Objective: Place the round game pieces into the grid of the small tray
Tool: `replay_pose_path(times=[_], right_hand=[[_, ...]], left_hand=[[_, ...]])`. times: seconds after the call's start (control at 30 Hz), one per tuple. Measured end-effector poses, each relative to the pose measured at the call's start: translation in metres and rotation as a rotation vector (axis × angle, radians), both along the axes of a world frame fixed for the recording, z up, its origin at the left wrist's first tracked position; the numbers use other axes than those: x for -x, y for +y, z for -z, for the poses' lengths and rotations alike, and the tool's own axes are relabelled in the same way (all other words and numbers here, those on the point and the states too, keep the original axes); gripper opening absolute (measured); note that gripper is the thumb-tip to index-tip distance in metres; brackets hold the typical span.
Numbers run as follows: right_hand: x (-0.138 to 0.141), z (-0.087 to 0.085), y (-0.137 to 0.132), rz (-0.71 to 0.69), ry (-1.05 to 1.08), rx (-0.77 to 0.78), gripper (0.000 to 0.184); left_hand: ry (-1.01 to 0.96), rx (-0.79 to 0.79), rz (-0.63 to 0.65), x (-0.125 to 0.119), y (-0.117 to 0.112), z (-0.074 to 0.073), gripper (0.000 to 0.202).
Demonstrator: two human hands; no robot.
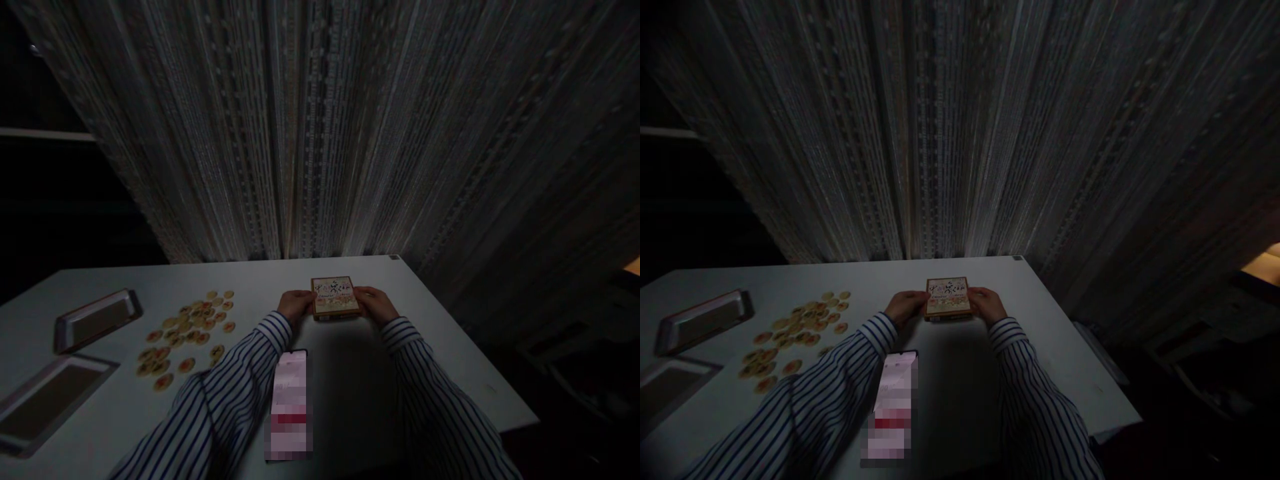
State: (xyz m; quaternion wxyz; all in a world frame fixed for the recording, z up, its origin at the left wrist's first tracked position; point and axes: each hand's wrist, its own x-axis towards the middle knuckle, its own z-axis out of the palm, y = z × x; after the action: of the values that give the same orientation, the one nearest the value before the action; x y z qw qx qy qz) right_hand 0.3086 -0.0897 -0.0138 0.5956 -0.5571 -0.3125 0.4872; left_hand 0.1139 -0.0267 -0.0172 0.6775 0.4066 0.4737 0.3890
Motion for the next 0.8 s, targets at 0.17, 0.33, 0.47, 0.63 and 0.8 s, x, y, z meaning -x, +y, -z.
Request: replay_pose_path(times=[0.17, 0.33, 0.47, 0.63, 0.8], right_hand=[[-0.020, 0.000, -0.007, 0.003, 0.009, 0.006, 0.012], [-0.038, 0.003, -0.011, 0.007, -0.014, 0.028, 0.014], [-0.052, 0.007, -0.012, 0.008, -0.063, 0.050, 0.015], [-0.068, 0.014, -0.011, 0.016, -0.136, 0.084, 0.018], [-0.082, 0.021, -0.011, 0.014, -0.182, 0.105, 0.021]], left_hand=[[-0.017, 0.016, 0.029, -0.021, -0.004, 0.002, 0.012], [-0.032, 0.040, 0.059, -0.038, -0.006, 0.003, 0.010], [-0.038, 0.069, 0.087, -0.050, -0.007, 0.001, 0.004], [-0.005, 0.085, 0.097, -0.064, -0.008, 0.000, 0.006], [0.070, 0.098, 0.127, -0.077, -0.007, 0.003, 0.007]])
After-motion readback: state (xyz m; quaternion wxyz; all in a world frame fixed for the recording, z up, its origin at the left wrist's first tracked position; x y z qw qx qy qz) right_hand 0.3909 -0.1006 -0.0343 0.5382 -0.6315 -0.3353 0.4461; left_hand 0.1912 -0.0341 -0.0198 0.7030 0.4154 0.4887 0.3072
